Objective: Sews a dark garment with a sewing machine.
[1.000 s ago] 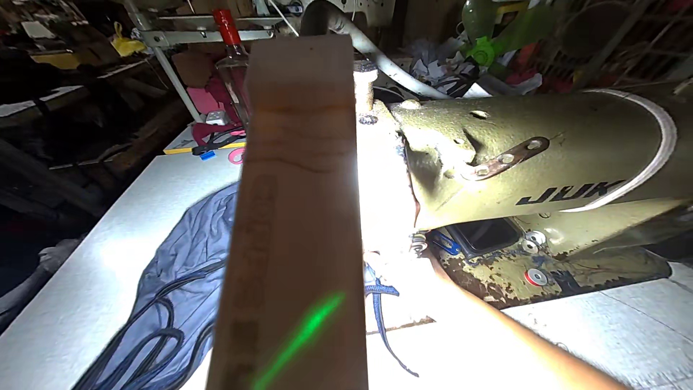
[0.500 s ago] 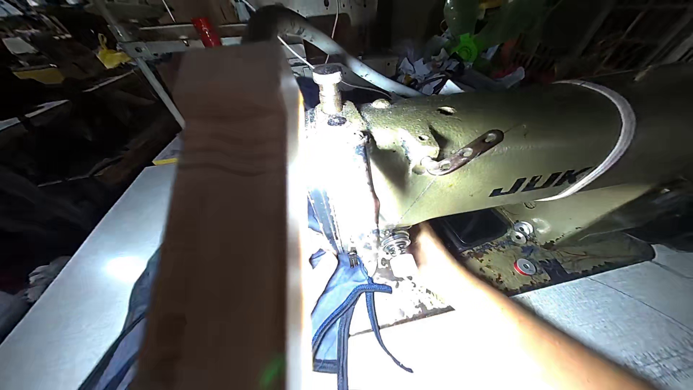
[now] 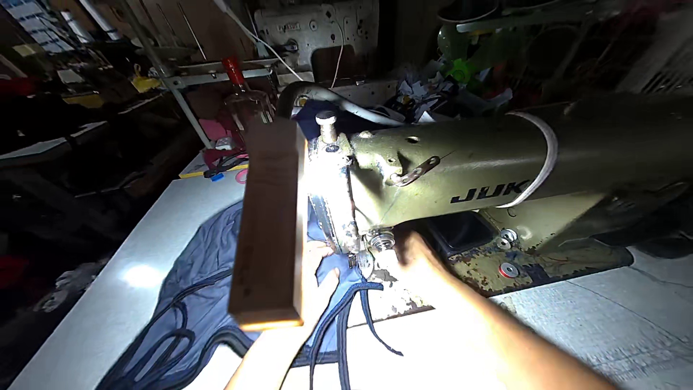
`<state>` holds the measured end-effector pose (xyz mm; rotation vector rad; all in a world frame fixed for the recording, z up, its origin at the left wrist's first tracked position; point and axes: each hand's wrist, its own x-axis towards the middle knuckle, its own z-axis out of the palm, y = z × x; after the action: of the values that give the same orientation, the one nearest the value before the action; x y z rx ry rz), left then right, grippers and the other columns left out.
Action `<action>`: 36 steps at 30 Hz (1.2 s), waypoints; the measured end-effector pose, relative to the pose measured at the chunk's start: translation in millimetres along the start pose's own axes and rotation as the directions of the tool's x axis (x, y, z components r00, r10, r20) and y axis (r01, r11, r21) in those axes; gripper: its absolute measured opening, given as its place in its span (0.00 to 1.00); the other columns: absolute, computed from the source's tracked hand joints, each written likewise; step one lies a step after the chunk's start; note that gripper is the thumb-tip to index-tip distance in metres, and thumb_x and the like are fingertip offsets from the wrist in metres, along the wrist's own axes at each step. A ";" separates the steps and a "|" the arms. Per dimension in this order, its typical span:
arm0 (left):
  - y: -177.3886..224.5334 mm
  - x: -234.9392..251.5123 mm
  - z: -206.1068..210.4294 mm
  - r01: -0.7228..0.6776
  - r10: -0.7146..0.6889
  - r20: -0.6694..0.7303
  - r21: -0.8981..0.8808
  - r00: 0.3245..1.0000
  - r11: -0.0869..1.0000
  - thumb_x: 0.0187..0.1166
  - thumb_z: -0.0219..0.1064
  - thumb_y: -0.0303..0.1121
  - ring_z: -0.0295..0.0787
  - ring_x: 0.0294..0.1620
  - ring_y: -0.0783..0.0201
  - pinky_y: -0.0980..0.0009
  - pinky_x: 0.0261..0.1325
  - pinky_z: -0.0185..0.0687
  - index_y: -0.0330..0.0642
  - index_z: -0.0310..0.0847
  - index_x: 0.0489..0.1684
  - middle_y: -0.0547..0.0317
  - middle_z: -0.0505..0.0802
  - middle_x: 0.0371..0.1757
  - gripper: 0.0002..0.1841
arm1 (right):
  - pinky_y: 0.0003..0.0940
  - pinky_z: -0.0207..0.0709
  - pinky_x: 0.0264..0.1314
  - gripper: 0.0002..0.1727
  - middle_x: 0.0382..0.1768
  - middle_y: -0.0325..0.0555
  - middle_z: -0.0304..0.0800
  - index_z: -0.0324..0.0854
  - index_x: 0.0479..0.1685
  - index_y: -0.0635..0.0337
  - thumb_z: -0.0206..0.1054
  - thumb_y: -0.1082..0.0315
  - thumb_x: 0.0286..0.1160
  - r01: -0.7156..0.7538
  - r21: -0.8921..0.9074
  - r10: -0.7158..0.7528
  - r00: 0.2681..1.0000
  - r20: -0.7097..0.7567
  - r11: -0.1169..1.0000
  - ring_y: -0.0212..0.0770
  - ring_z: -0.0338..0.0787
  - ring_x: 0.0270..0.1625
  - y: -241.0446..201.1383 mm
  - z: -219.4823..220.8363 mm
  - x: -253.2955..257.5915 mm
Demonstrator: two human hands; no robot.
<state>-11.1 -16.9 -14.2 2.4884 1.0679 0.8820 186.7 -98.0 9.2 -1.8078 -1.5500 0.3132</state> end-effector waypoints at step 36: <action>41.5 -65.0 -60.3 0.052 -0.049 0.031 -0.117 0.998 0.992 0.72 0.66 0.33 0.86 0.41 0.76 0.81 0.45 0.79 0.41 0.91 0.33 0.58 0.93 0.36 0.09 | 0.45 0.81 0.28 0.19 0.32 0.41 0.93 0.91 0.57 0.52 0.69 0.61 0.66 -0.141 -0.101 0.136 0.989 -0.059 0.985 0.44 0.92 0.30 -67.5 42.7 -91.9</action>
<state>-61.6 -91.2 24.7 2.3598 1.0336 0.8665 87.1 -167.2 -1.3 -1.9953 -1.4316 0.2521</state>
